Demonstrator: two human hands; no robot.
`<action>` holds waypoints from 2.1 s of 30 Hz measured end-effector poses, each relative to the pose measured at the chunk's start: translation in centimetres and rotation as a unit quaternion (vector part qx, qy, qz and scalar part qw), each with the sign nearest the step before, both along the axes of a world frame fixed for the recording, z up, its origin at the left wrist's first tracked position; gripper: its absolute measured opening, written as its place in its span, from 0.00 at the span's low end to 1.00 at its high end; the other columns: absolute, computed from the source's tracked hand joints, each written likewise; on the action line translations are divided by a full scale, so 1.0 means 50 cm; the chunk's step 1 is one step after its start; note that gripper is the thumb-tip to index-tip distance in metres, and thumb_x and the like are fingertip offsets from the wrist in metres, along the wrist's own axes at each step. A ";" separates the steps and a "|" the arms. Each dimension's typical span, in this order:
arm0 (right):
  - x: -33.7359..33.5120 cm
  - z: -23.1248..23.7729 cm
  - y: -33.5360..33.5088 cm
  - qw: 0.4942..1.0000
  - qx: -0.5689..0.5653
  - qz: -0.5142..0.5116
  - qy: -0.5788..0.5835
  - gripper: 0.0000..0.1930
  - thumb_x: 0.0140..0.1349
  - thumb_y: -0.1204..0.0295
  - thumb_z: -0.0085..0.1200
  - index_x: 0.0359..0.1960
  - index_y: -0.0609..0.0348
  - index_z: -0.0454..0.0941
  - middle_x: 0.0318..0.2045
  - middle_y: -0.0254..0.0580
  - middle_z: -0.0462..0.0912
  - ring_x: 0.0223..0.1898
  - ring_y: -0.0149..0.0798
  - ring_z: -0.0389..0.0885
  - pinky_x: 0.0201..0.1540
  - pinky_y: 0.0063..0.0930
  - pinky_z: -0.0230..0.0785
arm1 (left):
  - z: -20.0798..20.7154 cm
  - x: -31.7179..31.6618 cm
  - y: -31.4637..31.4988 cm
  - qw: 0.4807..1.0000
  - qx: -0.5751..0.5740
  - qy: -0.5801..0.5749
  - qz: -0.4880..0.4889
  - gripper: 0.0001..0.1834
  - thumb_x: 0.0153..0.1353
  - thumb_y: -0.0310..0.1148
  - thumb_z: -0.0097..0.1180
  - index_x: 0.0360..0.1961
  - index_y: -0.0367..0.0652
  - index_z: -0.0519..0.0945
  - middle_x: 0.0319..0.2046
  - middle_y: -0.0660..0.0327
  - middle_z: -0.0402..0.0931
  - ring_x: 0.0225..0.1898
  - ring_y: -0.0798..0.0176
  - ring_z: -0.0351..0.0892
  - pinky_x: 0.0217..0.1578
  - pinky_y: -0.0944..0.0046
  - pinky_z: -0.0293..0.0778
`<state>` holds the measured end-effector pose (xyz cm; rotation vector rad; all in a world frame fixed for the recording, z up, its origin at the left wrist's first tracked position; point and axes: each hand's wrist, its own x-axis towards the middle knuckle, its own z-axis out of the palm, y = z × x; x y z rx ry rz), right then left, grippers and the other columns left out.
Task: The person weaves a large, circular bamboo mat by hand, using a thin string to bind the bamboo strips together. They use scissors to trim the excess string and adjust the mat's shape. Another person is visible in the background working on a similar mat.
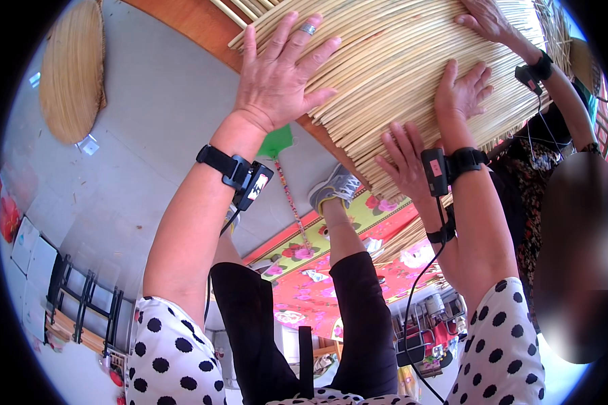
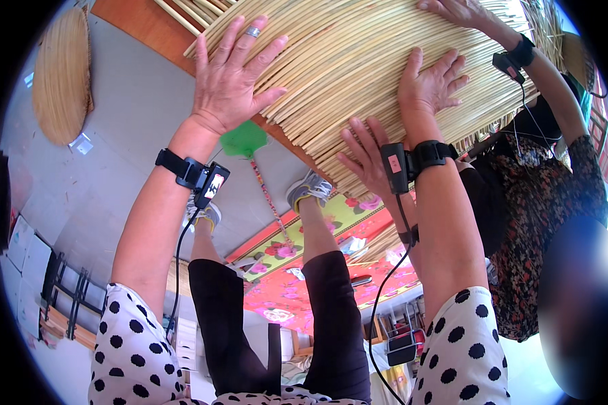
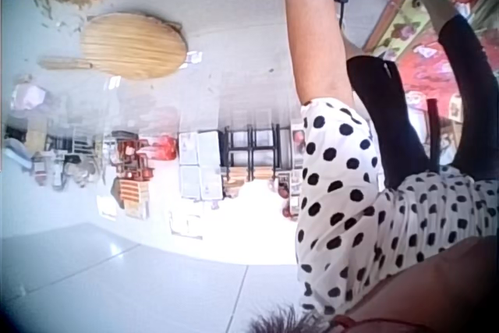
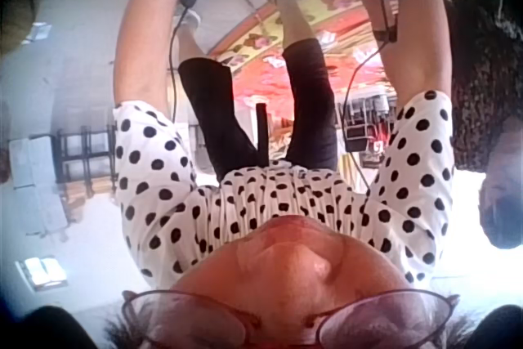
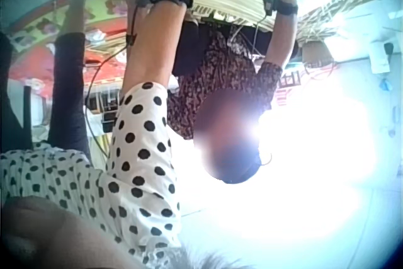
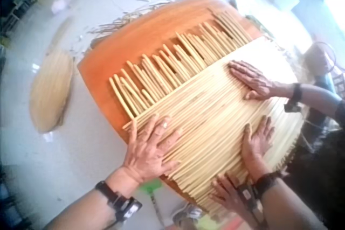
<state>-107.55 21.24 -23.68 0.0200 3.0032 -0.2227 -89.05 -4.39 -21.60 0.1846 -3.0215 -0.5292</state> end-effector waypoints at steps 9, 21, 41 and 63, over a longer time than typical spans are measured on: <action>0.002 0.003 -0.006 1.000 0.003 -0.001 0.000 0.45 0.63 0.39 0.40 0.73 0.54 0.44 0.75 0.46 0.41 0.74 0.62 0.34 0.67 0.71 0.28 | 0.004 0.000 -0.005 1.000 0.008 0.005 -0.004 0.41 0.50 0.62 0.61 0.67 0.74 0.64 0.71 0.70 0.52 0.72 0.56 0.47 0.64 0.27 0.44; 0.001 0.002 -0.009 1.000 0.006 -0.001 0.004 0.46 0.62 0.37 0.39 0.73 0.53 0.44 0.75 0.45 0.42 0.74 0.60 0.34 0.67 0.71 0.30 | 0.024 -0.003 -0.003 0.999 -0.005 -0.034 -0.001 0.40 0.52 0.59 0.61 0.67 0.75 0.63 0.72 0.71 0.50 0.73 0.57 0.45 0.64 0.25 0.44; -0.004 -0.009 -0.008 0.999 0.023 0.016 0.019 0.43 0.64 0.37 0.36 0.74 0.48 0.45 0.75 0.46 0.41 0.74 0.60 0.34 0.68 0.69 0.31 | -0.006 -0.045 0.057 0.996 -0.020 -0.056 -0.063 0.47 0.44 0.72 0.56 0.69 0.80 0.59 0.74 0.67 0.42 0.75 0.50 0.33 0.61 0.19 0.37; 0.119 0.030 -0.217 0.976 0.031 0.216 0.004 0.38 0.63 0.44 0.44 0.73 0.39 0.50 0.75 0.43 0.42 0.72 0.68 0.35 0.64 0.77 0.34 | 0.019 -0.049 0.057 0.994 0.040 -0.096 -0.041 0.59 0.47 0.72 0.54 0.73 0.49 0.51 0.74 0.61 0.42 0.75 0.55 0.34 0.67 0.30 0.36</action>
